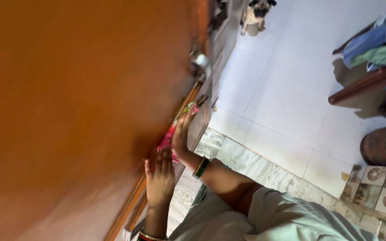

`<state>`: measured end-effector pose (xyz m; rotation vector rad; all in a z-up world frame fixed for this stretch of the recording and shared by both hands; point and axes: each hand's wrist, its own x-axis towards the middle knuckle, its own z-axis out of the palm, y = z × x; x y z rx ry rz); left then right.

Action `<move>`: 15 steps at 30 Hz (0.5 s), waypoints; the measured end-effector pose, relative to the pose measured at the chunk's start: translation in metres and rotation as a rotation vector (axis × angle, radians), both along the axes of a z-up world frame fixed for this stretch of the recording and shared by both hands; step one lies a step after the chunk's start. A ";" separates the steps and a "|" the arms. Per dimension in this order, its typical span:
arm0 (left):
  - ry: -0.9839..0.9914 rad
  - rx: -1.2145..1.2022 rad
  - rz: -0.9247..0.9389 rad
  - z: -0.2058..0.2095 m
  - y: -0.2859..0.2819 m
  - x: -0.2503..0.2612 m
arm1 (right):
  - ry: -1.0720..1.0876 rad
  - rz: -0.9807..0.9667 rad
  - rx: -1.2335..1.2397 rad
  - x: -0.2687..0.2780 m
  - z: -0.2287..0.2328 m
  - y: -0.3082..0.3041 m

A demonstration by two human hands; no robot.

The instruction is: The person wipes a wooden door with a pink cloth, moving from the top to the bottom and covering the entire surface. The person uses both hands to rub the cloth against the door panels and frame.

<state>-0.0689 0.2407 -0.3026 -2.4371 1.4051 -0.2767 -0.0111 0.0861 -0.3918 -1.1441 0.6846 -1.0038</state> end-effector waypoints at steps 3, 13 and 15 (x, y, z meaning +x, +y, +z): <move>-0.001 0.264 -0.048 0.011 -0.047 0.017 | -0.218 0.038 0.255 0.019 -0.039 -0.045; -0.133 0.333 -0.318 0.009 -0.120 0.060 | -0.178 -0.158 0.864 0.081 -0.102 -0.175; -0.135 0.330 -0.346 0.007 -0.129 0.064 | 0.049 -0.539 0.037 0.085 -0.106 -0.208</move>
